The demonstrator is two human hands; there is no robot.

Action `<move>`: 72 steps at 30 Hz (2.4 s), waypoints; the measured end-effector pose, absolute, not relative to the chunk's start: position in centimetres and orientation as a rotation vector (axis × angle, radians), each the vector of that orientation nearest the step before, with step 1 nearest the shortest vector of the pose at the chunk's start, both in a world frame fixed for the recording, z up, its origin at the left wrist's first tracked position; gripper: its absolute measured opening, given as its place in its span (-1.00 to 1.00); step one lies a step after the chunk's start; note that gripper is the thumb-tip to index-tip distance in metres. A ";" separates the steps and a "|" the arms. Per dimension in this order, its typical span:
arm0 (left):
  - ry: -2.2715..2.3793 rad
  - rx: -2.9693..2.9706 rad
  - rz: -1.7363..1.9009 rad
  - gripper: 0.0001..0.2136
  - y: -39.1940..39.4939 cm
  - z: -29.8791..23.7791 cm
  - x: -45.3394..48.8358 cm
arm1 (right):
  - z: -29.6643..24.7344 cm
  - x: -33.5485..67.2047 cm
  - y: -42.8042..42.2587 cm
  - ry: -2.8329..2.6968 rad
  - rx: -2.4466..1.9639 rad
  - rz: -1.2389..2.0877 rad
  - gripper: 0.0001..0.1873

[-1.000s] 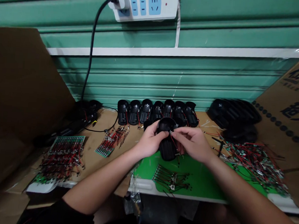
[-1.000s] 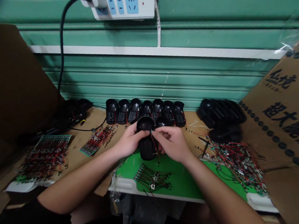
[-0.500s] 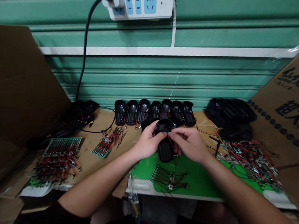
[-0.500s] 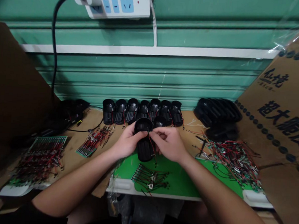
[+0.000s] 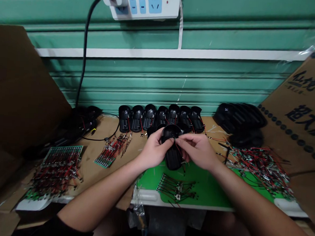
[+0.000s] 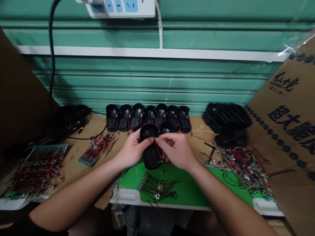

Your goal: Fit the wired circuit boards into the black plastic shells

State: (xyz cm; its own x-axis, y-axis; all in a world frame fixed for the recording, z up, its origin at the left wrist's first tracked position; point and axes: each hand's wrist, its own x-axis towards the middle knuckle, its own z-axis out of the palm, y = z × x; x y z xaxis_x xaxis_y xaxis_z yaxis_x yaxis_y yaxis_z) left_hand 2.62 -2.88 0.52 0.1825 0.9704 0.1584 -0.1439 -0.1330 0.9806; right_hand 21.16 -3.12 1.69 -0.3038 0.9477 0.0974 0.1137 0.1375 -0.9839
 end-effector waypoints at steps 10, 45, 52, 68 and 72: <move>0.864 1.117 1.239 -0.53 -2.8 1.2 2.2 | 2.5 24.4 -0.5 -1.456 -1.148 1.002 -0.53; 1.040 1.324 1.245 -0.65 -2.4 0.9 1.6 | 0.9 37.6 6.6 -1.371 -2.024 -0.491 -0.39; 1.051 1.344 1.249 -0.69 -2.2 0.8 1.6 | 0.1 39.1 7.2 -1.302 -2.010 -0.407 -0.57; 0.944 1.202 1.352 -0.39 -1.8 1.0 1.6 | 2.9 28.5 1.9 -1.394 -1.236 0.192 -0.56; 0.864 1.183 1.284 -0.37 -2.5 0.9 1.8 | 2.4 22.2 -2.7 -1.622 -0.962 0.841 -0.54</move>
State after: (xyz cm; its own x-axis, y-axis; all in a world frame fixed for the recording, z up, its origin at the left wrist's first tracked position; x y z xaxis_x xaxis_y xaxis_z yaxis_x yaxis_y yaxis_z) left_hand 1.80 -2.45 0.86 0.1364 0.9814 0.1350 -0.2439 -0.0988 0.9648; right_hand 22.17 -2.68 2.44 -0.1546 0.8982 0.4115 0.1809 0.4352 -0.8820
